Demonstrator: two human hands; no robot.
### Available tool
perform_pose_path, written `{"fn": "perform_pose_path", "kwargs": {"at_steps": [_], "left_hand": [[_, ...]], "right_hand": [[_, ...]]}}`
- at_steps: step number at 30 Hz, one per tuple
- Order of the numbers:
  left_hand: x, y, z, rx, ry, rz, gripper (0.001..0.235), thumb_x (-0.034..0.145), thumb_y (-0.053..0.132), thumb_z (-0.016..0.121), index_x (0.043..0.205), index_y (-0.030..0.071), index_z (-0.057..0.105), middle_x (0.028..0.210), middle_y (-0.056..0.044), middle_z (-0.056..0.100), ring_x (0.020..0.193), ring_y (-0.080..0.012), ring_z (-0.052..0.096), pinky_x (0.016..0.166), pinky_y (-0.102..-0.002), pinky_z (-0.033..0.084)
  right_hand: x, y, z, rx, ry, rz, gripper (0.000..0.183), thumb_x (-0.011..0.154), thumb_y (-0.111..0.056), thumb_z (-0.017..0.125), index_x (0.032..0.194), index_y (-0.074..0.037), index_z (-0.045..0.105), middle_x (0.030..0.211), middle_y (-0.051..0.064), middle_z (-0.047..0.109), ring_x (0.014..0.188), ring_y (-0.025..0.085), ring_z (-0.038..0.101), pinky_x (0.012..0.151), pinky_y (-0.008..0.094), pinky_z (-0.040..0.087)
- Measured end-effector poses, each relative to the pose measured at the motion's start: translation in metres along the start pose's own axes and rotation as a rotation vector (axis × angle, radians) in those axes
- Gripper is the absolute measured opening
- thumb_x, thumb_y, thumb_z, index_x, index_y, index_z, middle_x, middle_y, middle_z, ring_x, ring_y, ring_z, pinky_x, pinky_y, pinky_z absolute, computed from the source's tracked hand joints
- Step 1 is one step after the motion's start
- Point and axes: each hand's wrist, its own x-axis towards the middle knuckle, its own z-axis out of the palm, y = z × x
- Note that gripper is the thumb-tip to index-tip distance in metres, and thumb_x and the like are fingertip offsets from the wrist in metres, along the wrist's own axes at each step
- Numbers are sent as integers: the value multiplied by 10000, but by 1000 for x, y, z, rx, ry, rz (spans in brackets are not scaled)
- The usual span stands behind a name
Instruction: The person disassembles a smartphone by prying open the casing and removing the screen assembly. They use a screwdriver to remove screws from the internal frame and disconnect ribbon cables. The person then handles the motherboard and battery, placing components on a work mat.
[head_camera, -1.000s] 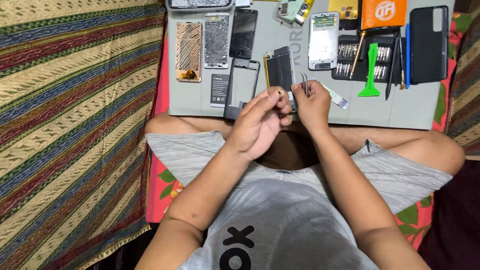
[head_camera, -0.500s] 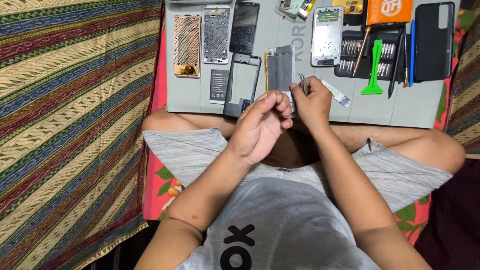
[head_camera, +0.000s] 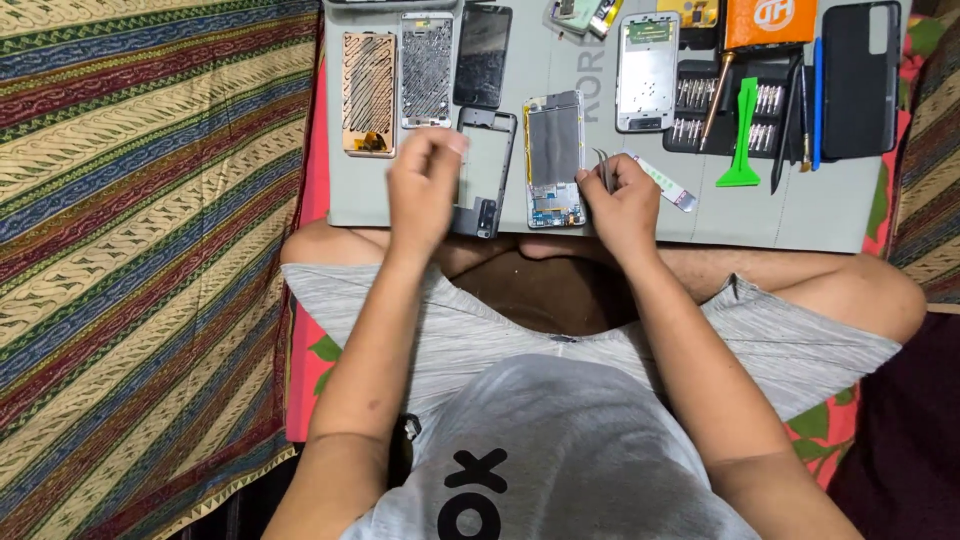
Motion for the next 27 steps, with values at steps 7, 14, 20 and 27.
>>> {"fn": "perform_pose_path", "kwargs": {"at_steps": [7,14,20,27], "left_hand": [[-68,-18,36,215,-407,-224,190,862,234,741,1052,233,750,774,5,746,669,-170,714,615,-292,534],[-79,7,29,323,-753,-382,171,845,288,704,934,162,778,683,-73,737,750,-287,741,703,-389,573],[-96,-51,68,374,-881,-279,435,867,381,703,1191,91,696,1103,-159,734,1120,-356,675,926,-468,540],[-83,-145,169,879,-688,123,341,878,346,558,935,87,772,814,-113,748,836,-337,726,699,-448,516]], "right_hand": [[5,7,4,-1,4,-11,119,874,-173,804,842,-116,705,527,51,530,549,164,502,579,297,402],[4,4,2,-7,-25,16,97,860,-187,800,872,-139,716,557,45,568,573,151,519,598,284,418],[2,-7,0,1,-32,45,133,842,-183,794,941,-142,715,645,37,651,638,167,589,664,296,467],[6,-1,0,31,-39,76,188,833,-202,789,1002,-148,730,717,36,708,727,172,663,741,319,511]]}}
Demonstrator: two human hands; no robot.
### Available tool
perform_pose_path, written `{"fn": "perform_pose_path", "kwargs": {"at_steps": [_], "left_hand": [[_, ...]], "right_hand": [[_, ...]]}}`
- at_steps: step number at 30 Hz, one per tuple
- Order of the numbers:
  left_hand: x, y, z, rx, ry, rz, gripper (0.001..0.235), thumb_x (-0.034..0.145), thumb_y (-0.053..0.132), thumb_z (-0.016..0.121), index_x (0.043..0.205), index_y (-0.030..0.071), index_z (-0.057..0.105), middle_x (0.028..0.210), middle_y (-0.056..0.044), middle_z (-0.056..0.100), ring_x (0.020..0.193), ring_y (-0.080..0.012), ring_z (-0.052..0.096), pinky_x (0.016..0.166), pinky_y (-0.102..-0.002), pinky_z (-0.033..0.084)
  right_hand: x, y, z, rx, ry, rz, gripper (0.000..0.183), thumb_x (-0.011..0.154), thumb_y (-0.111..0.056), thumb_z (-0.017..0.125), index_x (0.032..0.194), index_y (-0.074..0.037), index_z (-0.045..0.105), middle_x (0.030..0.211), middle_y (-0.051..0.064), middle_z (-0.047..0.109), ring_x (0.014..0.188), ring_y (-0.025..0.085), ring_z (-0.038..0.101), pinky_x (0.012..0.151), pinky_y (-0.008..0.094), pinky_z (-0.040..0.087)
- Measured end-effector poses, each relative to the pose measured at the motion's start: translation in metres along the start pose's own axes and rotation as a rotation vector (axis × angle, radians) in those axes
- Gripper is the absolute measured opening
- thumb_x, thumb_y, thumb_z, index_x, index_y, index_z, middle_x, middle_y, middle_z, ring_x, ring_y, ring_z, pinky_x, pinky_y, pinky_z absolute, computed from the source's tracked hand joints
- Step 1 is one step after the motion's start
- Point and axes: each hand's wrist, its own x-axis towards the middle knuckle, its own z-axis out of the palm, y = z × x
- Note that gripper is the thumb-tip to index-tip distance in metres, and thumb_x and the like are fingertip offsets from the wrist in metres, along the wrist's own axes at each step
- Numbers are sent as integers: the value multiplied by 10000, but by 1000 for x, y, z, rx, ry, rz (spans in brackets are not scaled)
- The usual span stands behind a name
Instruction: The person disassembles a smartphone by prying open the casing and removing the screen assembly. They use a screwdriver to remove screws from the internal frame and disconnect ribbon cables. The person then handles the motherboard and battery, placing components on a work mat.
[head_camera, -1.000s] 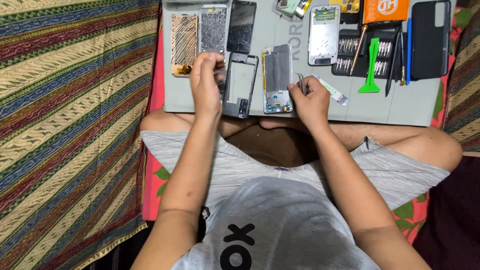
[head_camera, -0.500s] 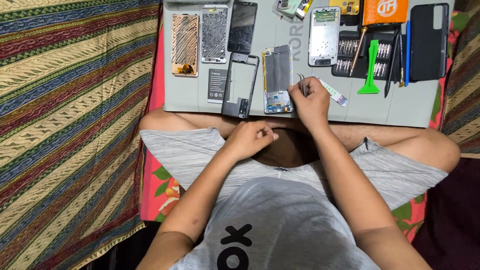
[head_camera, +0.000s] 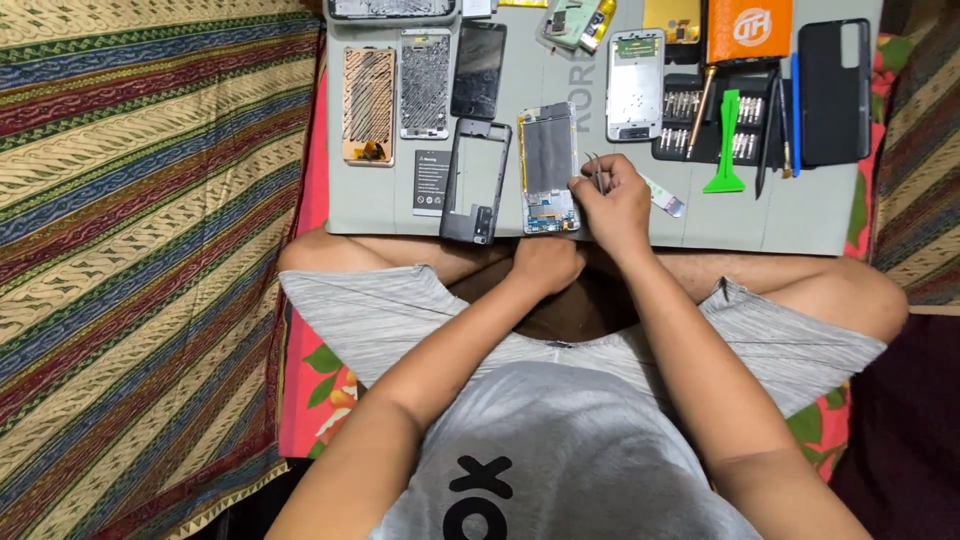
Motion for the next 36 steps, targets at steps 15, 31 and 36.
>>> {"fn": "perform_pose_path", "kwargs": {"at_steps": [15,31,36], "left_hand": [[2,33,-2,58,1,19,304,830,364,501,735,171,716,734,-83,745,752,-296,727,669,-460,469],[-12,28,-5,52,-131,-31,511,889,441,376,838,97,751,804,-137,755,843,-352,734,722,-462,432],[-15,39,-26,-5,-111,-16,518,894,447,396,839,94,771,812,-146,772,836,-350,744,716,-448,475]], "right_hand": [[2,3,3,-74,49,-31,115,799,-215,766,903,-169,751,644,33,684,687,185,665,714,337,528],[10,0,-3,-15,-45,12,108,840,-257,772,910,-177,782,694,32,703,702,159,662,698,296,521],[9,-3,-5,92,-107,32,235,753,-253,852,946,-149,768,694,-22,692,681,94,644,663,229,501]]}}
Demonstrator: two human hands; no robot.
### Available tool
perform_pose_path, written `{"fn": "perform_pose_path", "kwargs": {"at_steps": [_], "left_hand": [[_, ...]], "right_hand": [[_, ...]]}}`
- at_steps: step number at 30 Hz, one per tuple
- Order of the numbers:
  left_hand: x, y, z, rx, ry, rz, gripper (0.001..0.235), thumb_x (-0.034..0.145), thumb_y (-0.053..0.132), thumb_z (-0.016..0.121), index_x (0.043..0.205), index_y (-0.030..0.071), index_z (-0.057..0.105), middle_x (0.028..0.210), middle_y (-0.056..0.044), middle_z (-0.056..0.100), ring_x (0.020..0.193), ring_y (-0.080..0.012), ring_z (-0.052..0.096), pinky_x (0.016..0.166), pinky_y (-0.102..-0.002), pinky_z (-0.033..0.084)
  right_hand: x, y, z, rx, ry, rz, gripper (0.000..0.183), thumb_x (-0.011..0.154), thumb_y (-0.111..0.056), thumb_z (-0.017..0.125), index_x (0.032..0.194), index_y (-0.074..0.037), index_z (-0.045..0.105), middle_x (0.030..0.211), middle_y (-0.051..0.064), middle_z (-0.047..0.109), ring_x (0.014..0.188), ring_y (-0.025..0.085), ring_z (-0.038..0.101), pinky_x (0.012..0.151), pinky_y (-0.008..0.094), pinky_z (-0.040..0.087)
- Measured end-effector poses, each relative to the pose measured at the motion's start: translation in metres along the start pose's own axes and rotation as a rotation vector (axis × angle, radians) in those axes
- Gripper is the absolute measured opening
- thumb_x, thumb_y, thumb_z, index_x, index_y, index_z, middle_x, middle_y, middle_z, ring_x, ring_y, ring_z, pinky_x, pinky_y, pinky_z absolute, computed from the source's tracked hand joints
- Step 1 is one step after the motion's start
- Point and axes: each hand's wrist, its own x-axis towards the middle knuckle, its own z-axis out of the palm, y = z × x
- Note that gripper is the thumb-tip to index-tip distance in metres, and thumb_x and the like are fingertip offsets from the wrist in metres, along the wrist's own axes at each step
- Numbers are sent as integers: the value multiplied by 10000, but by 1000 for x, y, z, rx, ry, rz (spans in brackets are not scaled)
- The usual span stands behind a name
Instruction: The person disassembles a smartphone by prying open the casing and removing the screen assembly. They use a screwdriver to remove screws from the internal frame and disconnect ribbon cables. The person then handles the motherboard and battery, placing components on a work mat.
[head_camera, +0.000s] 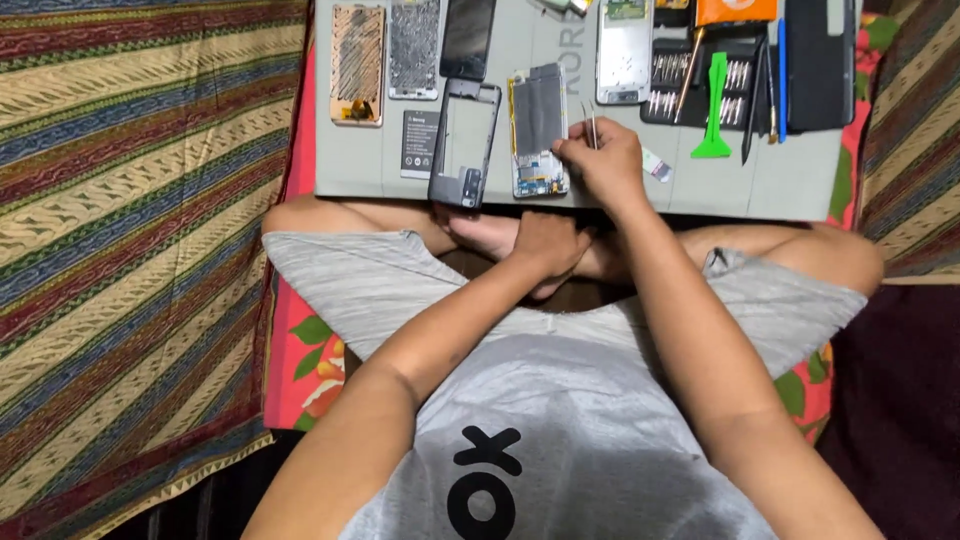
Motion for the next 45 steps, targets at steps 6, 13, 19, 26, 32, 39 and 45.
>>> {"fn": "perform_pose_path", "kwargs": {"at_steps": [6,13,19,26,32,39,45], "left_hand": [[-25,-3,-16,-8,-112,19,682,961,605,313,1171,88,703,1127,-170,734,1127,-371,671,946,-460,394],[-74,-43,-40,-492,152,235,380,867,396,669,1064,76,723,1027,-96,766,926,-315,708,824,-394,539],[-94,-70,-77,-1957,-191,143,656,985,499,564,1444,41,465,1434,-249,562,1285,-367,582,1071,-451,450],[-64,-72,-92,-1661,69,79,452,926,204,763,1310,10,627,1075,-167,746,933,-206,741,792,-353,639],[-70,-45,-69,-1927,340,-146,391,902,37,744,1247,80,565,1056,-82,717,930,-177,736,788,-317,644],[-69,-28,-59,-1782,429,-118,414,881,-26,755,1210,61,519,1059,-52,700,996,-107,664,866,-246,575],[-31,-35,-98,-1383,367,-35,303,1020,277,684,1199,40,626,991,-124,763,941,-153,710,789,-368,628]], "right_hand": [[0,-3,-7,215,-84,61,212,783,-166,820,986,-136,766,758,-48,719,699,35,648,662,180,496],[24,-35,-66,357,-219,21,193,908,-38,675,1091,-9,728,914,8,714,806,63,656,765,146,529],[16,-112,-105,-292,-659,-314,313,836,-95,764,1117,40,774,827,83,731,689,144,582,667,268,488],[2,-104,-81,-402,-654,-280,189,828,-182,817,991,-87,808,792,120,753,619,227,649,587,351,494],[1,-28,-62,-260,-4,-288,275,953,-390,810,1119,-172,790,950,105,741,972,313,704,839,418,522],[-33,24,-13,221,-168,53,341,909,-137,783,1231,-66,694,896,32,753,835,95,681,837,256,556],[-31,-4,-15,242,-57,-23,267,917,-112,783,1165,-22,741,880,46,744,846,86,652,859,288,555]]}}
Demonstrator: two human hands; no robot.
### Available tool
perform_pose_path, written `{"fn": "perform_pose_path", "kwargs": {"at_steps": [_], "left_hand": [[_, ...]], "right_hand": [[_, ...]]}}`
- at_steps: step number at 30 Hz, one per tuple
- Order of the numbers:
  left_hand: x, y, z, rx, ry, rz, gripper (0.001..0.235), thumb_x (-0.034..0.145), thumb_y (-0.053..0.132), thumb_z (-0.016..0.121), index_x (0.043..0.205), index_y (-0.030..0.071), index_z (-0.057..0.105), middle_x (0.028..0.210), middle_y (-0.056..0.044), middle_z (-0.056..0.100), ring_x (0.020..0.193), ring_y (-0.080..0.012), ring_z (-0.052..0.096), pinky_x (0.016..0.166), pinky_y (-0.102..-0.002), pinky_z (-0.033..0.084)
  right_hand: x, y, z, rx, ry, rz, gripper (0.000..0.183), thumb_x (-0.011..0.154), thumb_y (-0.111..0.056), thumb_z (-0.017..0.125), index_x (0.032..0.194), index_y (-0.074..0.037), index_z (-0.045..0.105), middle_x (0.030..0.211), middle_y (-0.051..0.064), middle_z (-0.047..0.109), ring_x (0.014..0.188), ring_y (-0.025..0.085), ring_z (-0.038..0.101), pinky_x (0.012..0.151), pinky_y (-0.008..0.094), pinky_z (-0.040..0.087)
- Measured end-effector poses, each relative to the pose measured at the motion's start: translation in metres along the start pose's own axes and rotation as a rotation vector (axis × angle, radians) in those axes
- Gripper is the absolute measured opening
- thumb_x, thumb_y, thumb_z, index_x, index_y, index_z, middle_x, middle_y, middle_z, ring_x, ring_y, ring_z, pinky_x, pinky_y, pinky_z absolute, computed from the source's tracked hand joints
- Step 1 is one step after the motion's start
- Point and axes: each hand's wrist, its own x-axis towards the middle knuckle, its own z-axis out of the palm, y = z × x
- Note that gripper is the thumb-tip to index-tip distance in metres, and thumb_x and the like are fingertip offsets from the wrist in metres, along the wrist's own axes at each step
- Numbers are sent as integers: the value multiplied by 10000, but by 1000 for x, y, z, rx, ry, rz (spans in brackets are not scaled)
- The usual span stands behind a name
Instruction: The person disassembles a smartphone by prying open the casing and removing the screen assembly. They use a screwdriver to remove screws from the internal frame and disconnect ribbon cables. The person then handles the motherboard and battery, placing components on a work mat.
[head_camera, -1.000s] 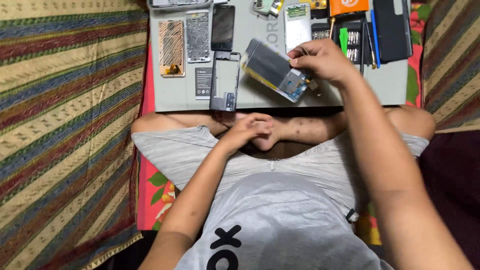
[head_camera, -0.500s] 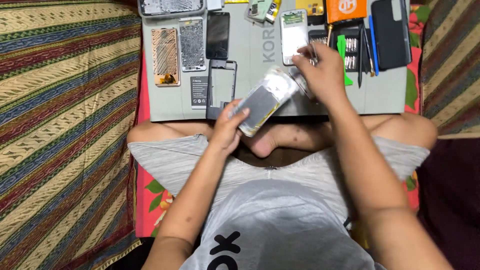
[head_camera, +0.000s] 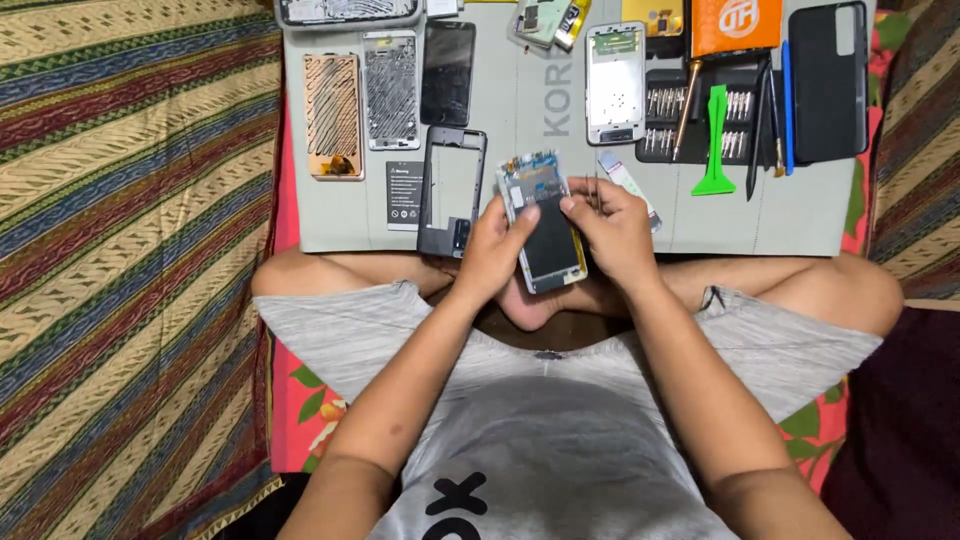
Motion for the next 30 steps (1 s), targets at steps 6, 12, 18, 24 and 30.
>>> {"fn": "perform_pose_path", "kwargs": {"at_steps": [6,12,18,24,30], "left_hand": [[52,11,29,123,216,-12,417,1041,439,613,1218,72,701,1062,-125,760,1108,-208,677,985,-450,531],[51,19,23,186,164,-13,386,1033,408,596,972,55,738,716,-80,684,788,-145,625,744,-361,525],[60,9,17,154,172,-76,330,973,354,649,801,86,735,583,-32,666,629,-103,612,602,-284,508],[59,18,23,166,214,-96,415,984,403,613,702,108,692,553,-27,618,602,-129,588,594,-281,477],[61,8,25,192,261,-79,483,991,418,602,637,93,655,521,-44,556,584,-161,555,574,-313,452]], "right_hand": [[43,22,-6,13,86,-102,270,918,-99,787,1167,-19,721,870,32,711,841,86,651,840,286,553],[40,28,-8,85,18,-113,142,906,-32,747,1038,-26,695,760,28,634,736,77,597,727,230,485],[38,19,-3,102,34,-139,103,919,-10,715,1009,-30,672,728,7,596,697,63,546,692,221,446],[39,24,-5,87,25,-163,105,916,-1,714,1011,-18,672,727,22,603,688,76,535,690,233,437],[36,19,-5,66,20,-172,95,910,-7,710,997,-19,676,708,25,598,670,80,531,676,243,441]]}}
